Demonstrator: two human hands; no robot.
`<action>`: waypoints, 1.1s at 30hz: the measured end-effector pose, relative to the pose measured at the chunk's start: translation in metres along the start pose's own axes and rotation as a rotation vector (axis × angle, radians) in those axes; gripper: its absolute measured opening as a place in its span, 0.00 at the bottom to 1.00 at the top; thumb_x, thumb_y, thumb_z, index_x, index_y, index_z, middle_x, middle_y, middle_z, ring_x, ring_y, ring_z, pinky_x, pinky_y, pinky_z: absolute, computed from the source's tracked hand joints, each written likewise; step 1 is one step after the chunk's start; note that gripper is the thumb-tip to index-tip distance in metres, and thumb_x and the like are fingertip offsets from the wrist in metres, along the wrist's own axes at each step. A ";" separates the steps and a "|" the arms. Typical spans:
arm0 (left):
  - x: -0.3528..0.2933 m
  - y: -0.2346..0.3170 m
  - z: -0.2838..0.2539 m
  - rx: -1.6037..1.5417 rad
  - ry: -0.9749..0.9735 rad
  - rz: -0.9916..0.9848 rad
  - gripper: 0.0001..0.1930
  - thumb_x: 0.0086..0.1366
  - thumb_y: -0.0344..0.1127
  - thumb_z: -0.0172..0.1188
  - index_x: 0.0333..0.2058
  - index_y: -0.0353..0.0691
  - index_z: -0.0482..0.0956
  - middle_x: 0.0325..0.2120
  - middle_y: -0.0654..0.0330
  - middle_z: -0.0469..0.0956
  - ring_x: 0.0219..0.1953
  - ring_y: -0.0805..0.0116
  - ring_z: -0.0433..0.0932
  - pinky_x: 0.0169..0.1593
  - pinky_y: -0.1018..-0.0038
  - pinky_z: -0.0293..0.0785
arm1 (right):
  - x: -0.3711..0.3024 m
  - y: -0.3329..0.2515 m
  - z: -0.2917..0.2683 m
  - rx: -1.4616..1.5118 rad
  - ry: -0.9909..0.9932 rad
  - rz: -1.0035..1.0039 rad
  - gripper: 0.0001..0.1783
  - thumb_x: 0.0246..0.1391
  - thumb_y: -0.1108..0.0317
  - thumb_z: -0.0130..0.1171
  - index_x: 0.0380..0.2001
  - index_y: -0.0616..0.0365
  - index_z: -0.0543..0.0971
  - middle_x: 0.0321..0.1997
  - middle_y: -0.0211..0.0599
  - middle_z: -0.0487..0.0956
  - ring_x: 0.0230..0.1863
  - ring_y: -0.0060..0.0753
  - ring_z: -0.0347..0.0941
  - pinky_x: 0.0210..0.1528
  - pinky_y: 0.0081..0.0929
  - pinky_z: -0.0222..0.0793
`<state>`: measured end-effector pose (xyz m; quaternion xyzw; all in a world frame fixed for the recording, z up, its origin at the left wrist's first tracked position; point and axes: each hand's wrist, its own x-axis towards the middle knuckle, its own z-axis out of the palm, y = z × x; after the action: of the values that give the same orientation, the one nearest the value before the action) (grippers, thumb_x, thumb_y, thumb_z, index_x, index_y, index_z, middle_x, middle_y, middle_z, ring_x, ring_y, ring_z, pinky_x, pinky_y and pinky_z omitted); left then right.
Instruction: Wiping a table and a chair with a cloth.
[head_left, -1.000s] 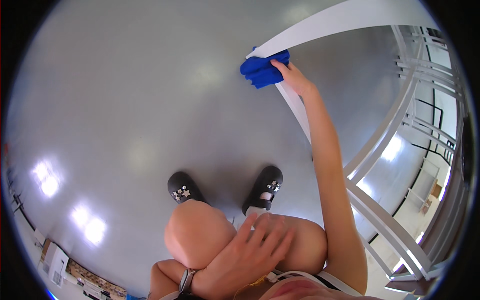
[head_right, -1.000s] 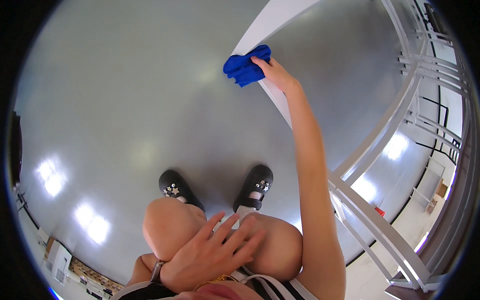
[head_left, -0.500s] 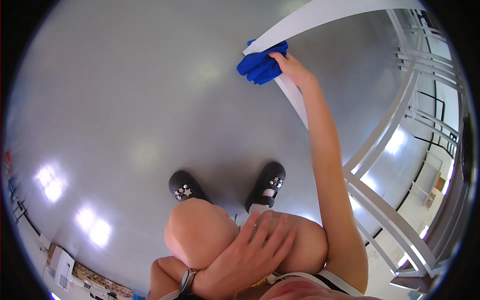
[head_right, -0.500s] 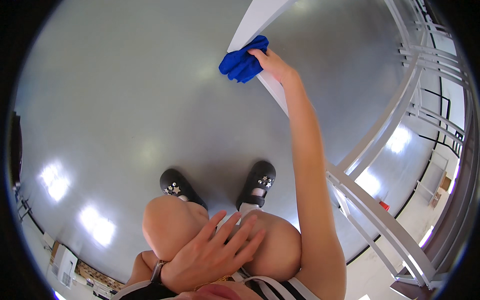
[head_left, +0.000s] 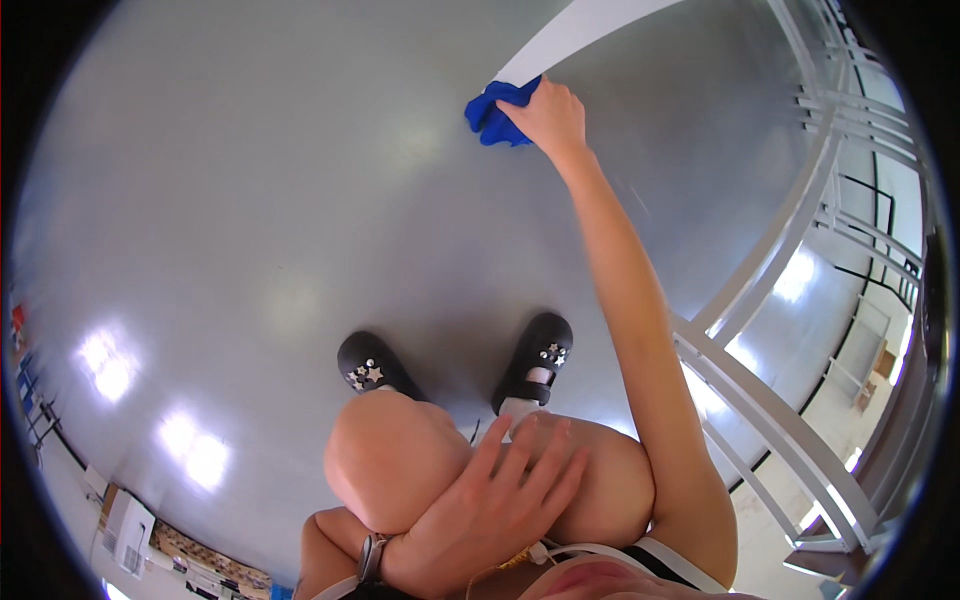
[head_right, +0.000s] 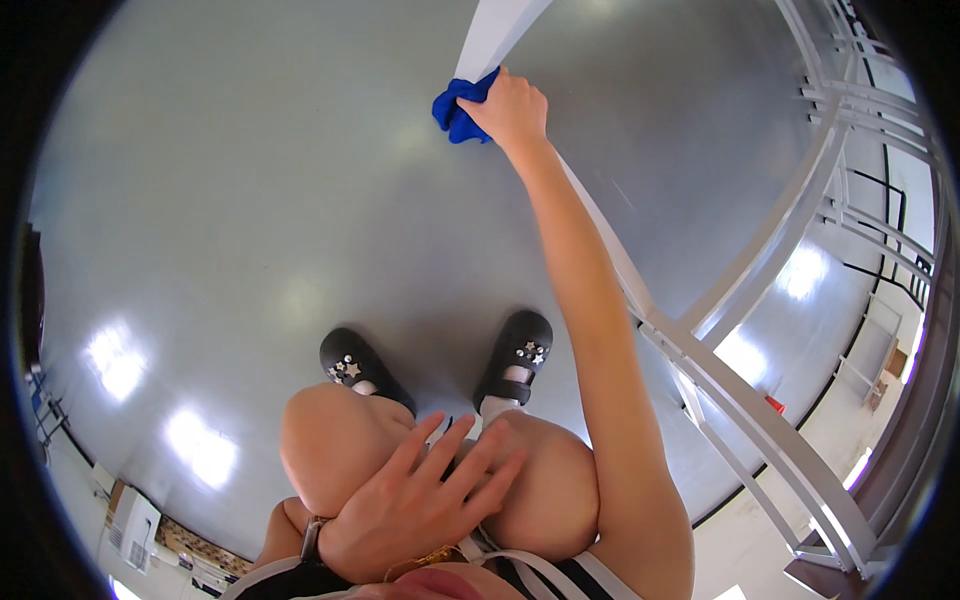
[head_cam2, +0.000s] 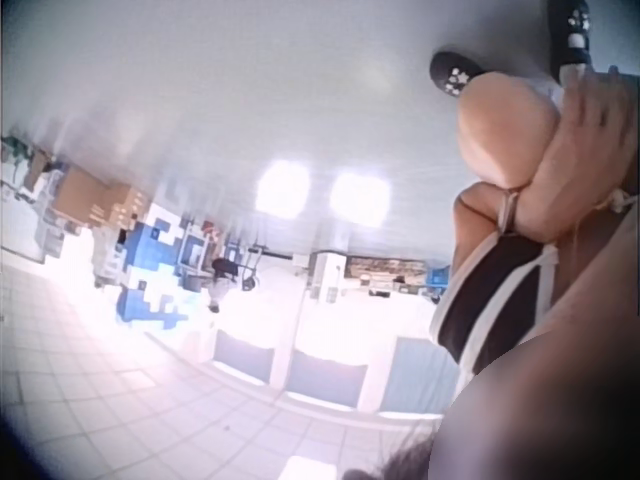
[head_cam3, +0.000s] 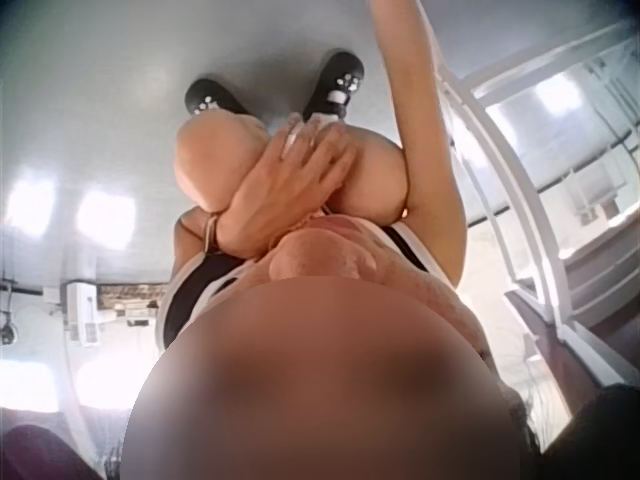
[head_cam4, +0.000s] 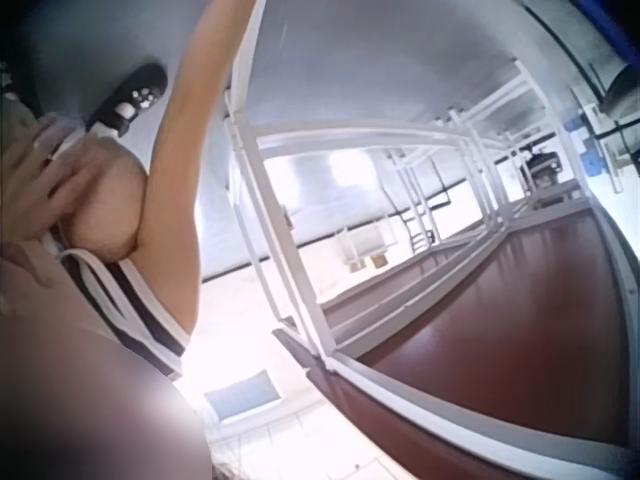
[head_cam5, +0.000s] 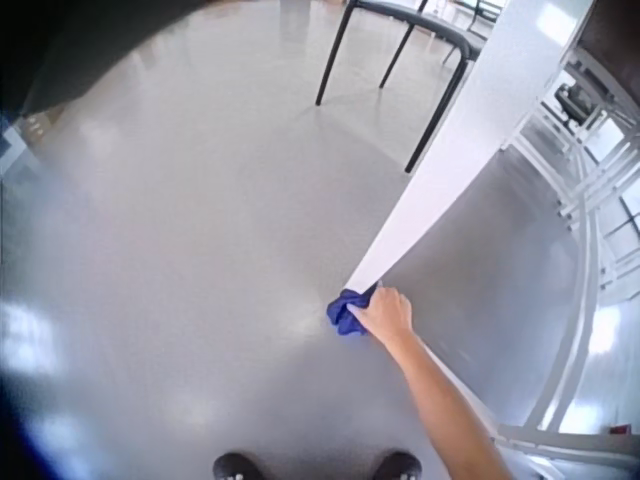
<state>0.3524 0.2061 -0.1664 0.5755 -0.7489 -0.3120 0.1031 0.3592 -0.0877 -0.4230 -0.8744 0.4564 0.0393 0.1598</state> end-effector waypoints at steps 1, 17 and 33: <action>0.001 0.002 0.001 -0.002 -0.001 0.005 0.18 0.61 0.38 0.50 0.49 0.43 0.71 0.50 0.56 0.71 0.48 0.60 0.73 0.54 0.63 0.68 | 0.002 0.006 0.001 0.053 -0.001 -0.062 0.25 0.39 0.52 0.66 0.35 0.60 0.72 0.28 0.41 0.80 0.34 0.43 0.78 0.36 0.38 0.72; -0.025 0.011 -0.001 0.012 0.059 0.022 0.17 0.62 0.37 0.50 0.49 0.41 0.71 0.49 0.56 0.72 0.47 0.59 0.74 0.54 0.61 0.68 | -0.252 0.217 -0.010 -0.147 -0.041 0.221 0.39 0.32 0.68 0.70 0.52 0.56 0.66 0.45 0.45 0.77 0.49 0.48 0.72 0.53 0.37 0.61; -0.014 0.016 -0.001 0.010 -0.015 -0.024 0.19 0.60 0.37 0.48 0.50 0.43 0.70 0.49 0.55 0.72 0.49 0.58 0.72 0.56 0.60 0.66 | 0.010 0.050 -0.014 0.749 -0.637 -0.114 0.33 0.45 0.56 0.64 0.52 0.62 0.69 0.49 0.40 0.76 0.51 0.33 0.71 0.54 0.29 0.64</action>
<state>0.3446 0.2205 -0.1530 0.5825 -0.7442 -0.3141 0.0909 0.3233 -0.1270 -0.4240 -0.7251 0.3191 0.1292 0.5964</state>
